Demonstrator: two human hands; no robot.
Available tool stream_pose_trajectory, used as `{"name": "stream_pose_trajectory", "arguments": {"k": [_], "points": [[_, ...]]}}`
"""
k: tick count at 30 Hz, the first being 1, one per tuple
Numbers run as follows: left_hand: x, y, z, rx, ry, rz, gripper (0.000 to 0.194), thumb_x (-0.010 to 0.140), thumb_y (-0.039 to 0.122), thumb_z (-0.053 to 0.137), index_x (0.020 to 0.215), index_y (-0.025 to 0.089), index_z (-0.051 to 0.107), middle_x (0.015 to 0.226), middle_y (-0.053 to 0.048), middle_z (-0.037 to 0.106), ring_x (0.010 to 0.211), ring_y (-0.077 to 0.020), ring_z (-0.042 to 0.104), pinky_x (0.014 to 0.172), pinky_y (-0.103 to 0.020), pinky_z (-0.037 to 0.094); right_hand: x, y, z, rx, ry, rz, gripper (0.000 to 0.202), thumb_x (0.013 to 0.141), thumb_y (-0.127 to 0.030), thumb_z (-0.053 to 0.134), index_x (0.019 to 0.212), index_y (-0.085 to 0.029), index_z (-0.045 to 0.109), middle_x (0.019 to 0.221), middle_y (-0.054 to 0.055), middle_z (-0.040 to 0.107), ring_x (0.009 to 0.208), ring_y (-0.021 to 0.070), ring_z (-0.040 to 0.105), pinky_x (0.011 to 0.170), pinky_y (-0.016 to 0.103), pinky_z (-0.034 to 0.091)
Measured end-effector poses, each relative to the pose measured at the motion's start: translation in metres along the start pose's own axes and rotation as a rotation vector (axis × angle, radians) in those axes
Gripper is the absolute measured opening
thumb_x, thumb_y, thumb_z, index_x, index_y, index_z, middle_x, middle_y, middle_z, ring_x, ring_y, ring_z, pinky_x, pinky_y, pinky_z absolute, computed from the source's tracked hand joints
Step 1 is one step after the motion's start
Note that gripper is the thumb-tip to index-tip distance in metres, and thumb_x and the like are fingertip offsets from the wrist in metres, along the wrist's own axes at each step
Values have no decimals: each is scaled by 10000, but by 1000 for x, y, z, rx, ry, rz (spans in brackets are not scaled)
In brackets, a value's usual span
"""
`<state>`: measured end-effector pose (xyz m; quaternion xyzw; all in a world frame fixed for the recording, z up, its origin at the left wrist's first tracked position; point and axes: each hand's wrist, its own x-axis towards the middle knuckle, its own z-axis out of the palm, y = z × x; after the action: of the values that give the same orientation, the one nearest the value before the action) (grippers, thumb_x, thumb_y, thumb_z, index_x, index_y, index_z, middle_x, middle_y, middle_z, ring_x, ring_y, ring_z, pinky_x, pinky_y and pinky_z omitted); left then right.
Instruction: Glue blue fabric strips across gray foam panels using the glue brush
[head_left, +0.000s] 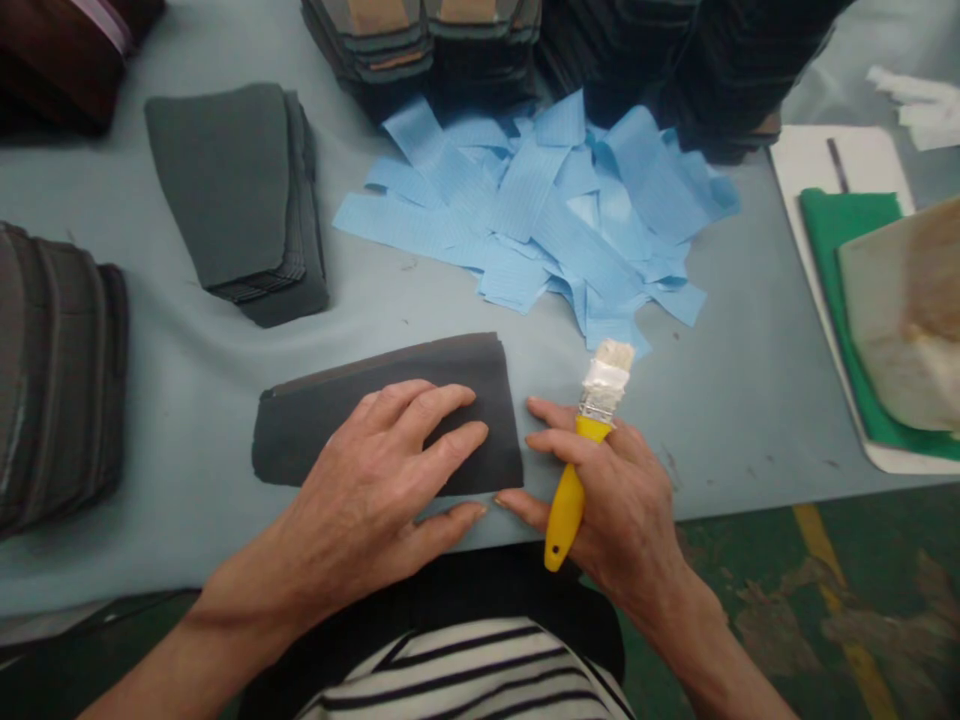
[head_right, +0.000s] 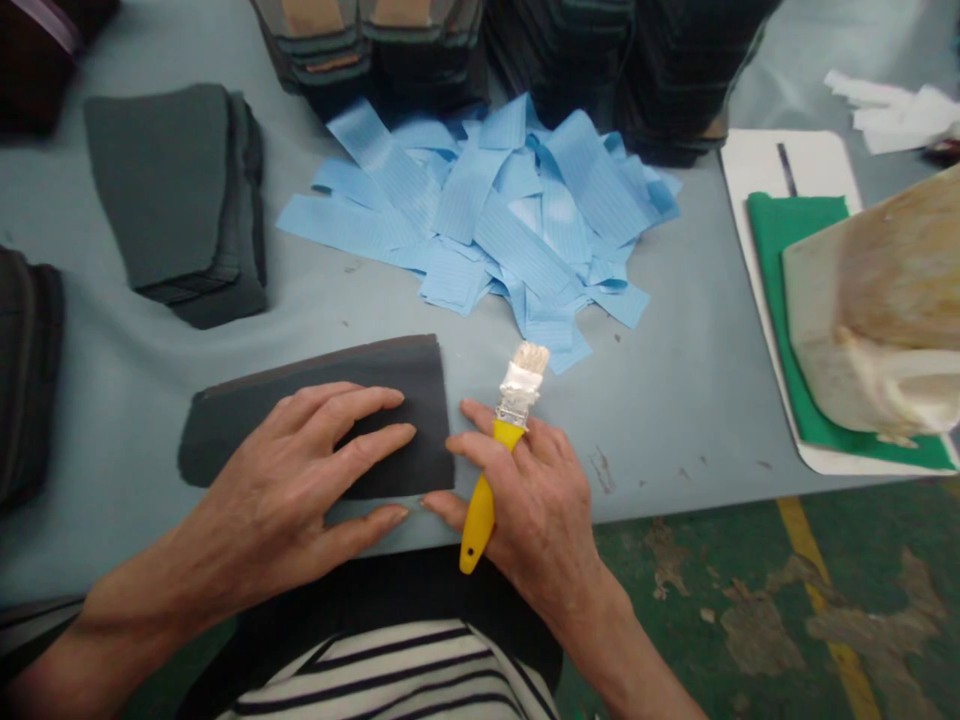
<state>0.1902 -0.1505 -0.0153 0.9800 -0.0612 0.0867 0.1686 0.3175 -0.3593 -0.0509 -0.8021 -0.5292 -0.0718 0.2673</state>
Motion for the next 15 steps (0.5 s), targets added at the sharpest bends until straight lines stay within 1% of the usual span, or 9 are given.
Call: {"name": "stream_pose_trajectory", "arguments": {"k": [4, 7, 10, 13, 15], "points": [[-4, -1, -2, 20, -4, -16, 314, 990, 252, 627, 1283, 142, 650, 1402, -180, 647, 1262, -376, 594, 1059, -554, 533, 0, 0, 0, -4, 1, -1, 290, 1056, -510, 635, 1169, -248, 582, 1333, 124, 771, 1144, 294, 748, 918, 409, 548], [-14, -1, -4, -6, 18, -67, 351, 985, 259, 643, 1320, 156, 629, 1425, -168, 644, 1308, -358, 587, 1107, -536, 509, 0, 0, -1, -17, -1, 5, 269, 1058, -504, 633, 1147, -253, 588, 1324, 113, 776, 1113, 289, 750, 917, 417, 548], [-33, -5, -8, 10, 67, -202, 392, 981, 262, 658, 1358, 179, 588, 1429, -158, 641, 1317, -335, 590, 1113, -516, 501, -3, 1, -1, -22, -8, -2, 236, 1051, -462, 651, 1126, -243, 607, 1311, 115, 780, 1089, 299, 744, 898, 435, 556], [-60, -11, -11, 84, 151, -364, 447, 989, 277, 671, 1406, 185, 539, 1421, -163, 636, 1320, -319, 590, 1139, -511, 490, -10, 6, 1, -9, 10, -12, 240, 1019, -453, 700, 1120, -245, 637, 1326, 97, 775, 1049, 314, 738, 850, 451, 558], [-80, -16, -14, 137, 181, -465, 511, 990, 307, 685, 1449, 173, 506, 1436, -177, 621, 1335, -323, 585, 1163, -518, 479, -14, 12, 6, 34, 20, -2, 286, 983, -440, 754, 1167, -243, 659, 1355, 83, 764, 1033, 318, 736, 828, 453, 556]]}}
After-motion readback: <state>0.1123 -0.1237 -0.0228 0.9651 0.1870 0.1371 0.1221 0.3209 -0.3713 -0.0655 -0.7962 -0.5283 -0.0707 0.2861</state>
